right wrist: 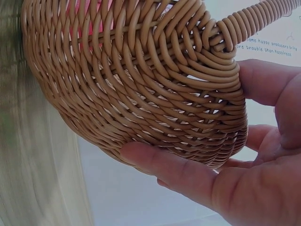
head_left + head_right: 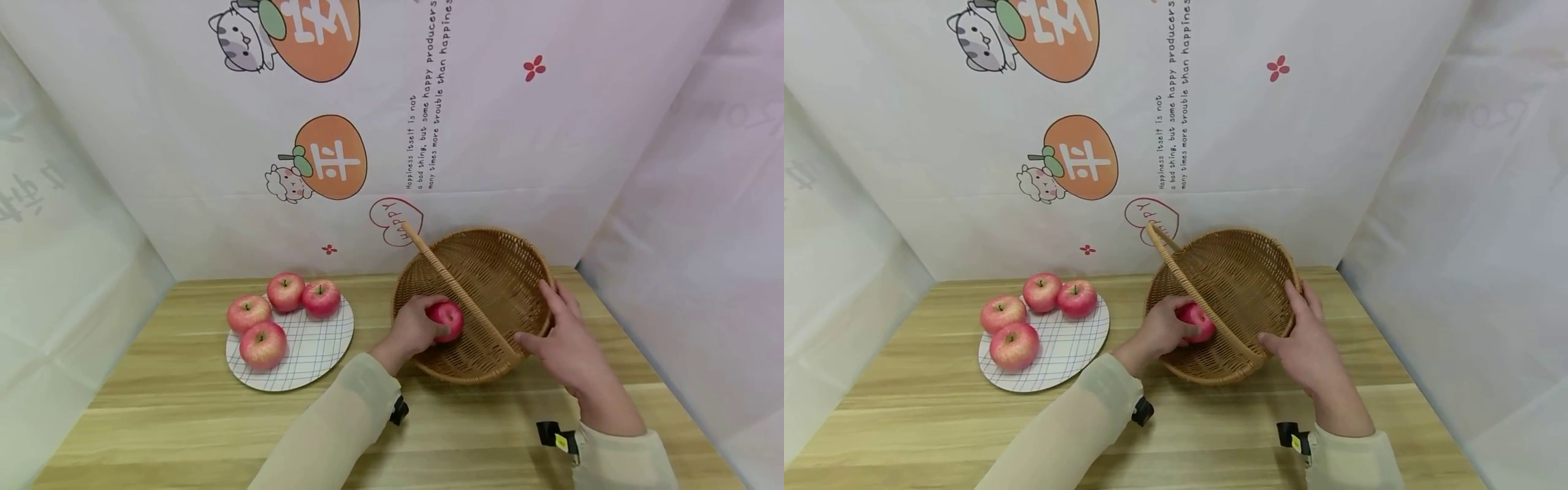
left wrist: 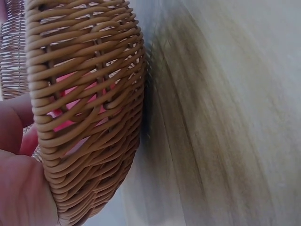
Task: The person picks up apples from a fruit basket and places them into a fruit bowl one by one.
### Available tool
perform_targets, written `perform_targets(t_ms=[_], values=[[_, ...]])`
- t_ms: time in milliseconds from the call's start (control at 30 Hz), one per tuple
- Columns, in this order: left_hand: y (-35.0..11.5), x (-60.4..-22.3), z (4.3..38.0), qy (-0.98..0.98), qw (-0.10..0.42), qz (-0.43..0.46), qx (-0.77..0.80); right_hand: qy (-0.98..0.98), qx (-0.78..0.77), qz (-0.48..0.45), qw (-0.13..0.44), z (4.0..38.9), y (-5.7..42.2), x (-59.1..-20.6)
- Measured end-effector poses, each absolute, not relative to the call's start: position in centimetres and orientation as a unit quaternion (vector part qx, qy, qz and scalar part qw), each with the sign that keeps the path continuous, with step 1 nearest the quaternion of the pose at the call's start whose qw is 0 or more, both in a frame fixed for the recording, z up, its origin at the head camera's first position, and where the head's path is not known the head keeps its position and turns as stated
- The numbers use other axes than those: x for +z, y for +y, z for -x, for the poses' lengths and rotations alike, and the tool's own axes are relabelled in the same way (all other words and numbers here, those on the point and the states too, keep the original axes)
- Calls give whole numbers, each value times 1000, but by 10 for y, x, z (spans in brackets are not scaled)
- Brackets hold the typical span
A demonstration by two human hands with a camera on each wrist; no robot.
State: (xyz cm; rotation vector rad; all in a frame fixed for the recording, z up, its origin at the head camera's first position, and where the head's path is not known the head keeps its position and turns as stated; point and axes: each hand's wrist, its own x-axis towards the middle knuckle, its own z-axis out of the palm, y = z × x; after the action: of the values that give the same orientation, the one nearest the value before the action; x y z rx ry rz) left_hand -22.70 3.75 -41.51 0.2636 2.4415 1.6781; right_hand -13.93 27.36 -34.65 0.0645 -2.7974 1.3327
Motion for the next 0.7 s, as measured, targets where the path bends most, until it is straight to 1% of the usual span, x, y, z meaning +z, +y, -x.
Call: perform_targets(t_ms=[200, 467, 700], values=[[34, -415, 229, 757, 116, -86, 637, -904, 426, -22, 23, 140, 274, -345], [25, -410, 229, 630, 186, -77, 750, -903, 430, -14, 18, 142, 277, -349], [15, -402, 227, 576, 212, -68, 787, -901, 433, 0, 2, 143, 281, -351]])
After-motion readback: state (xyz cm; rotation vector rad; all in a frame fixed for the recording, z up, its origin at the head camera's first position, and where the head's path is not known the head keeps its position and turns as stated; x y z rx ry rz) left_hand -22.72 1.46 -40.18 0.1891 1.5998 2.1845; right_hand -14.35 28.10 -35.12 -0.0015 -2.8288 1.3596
